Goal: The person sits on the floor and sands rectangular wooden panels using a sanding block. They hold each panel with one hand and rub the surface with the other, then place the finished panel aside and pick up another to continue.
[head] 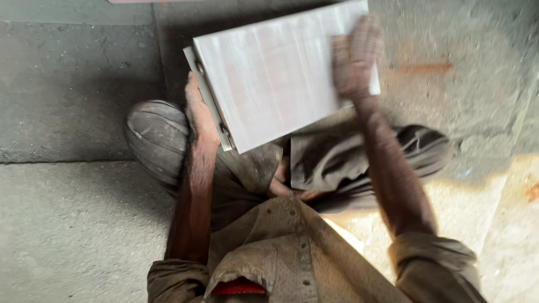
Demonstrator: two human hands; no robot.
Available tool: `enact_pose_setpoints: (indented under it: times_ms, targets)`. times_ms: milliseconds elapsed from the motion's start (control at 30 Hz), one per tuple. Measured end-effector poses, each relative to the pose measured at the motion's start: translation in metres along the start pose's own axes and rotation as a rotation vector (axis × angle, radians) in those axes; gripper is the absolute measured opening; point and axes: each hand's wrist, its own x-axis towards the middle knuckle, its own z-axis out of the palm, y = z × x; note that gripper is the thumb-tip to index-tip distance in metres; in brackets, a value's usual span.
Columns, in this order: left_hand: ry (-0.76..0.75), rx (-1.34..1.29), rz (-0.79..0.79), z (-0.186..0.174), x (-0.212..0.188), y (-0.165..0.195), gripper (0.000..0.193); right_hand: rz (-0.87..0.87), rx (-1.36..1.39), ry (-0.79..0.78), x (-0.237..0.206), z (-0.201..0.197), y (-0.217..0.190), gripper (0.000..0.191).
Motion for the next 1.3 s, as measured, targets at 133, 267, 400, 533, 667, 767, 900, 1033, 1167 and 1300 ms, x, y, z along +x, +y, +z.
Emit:
enact_pose_setpoints:
  times_ms: [133,267,400,533,667,767,900,1033,1167,1300]
  targets:
    - [0.040,-0.007,-0.027,-0.011,0.013,-0.022,0.077,-0.198,-0.226,0.044,0.024,0.010,-0.046,0.081]
    - [0.038,-0.070,0.012,-0.017,0.028,-0.035,0.071,-0.884,-0.021,0.017,-0.036,0.079,-0.155,0.080]
    - [0.039,-0.084,-0.032,-0.014,0.028,-0.036,0.066,-0.618,-0.083,0.004,0.028,0.040,-0.071,0.079]
    - [0.061,-0.129,-0.022,-0.005,0.021,-0.031,0.063,0.037,-0.124,0.078,0.073,-0.006,-0.027,0.079]
    - [0.066,-0.191,-0.036,0.007,0.020,-0.029,0.077,-0.437,-0.322,-0.063,0.014,0.046,-0.119,0.078]
    - [0.020,-0.238,-0.095,0.015,0.022,-0.028,0.083,-0.855,-0.236,-0.021,-0.047,0.061,-0.180,0.086]
    - [0.017,-0.040,-0.065,0.022,0.025,-0.021,0.076,-0.919,-0.247,-0.210,-0.139,0.018,-0.164,0.088]
    - [-0.059,0.197,0.347,0.025,0.030,-0.015,0.081,-0.904,-0.238,-0.305,-0.130,0.014,-0.158,0.091]
    - [-0.170,-0.063,0.231,0.029,0.035,-0.013,0.078,-0.897,-0.323,-0.069,-0.023,0.028,-0.205,0.082]
    - [-0.224,-0.253,0.133,0.035,0.036,-0.019,0.072,-0.852,-0.333,-0.187,-0.082,0.013,-0.170,0.079]
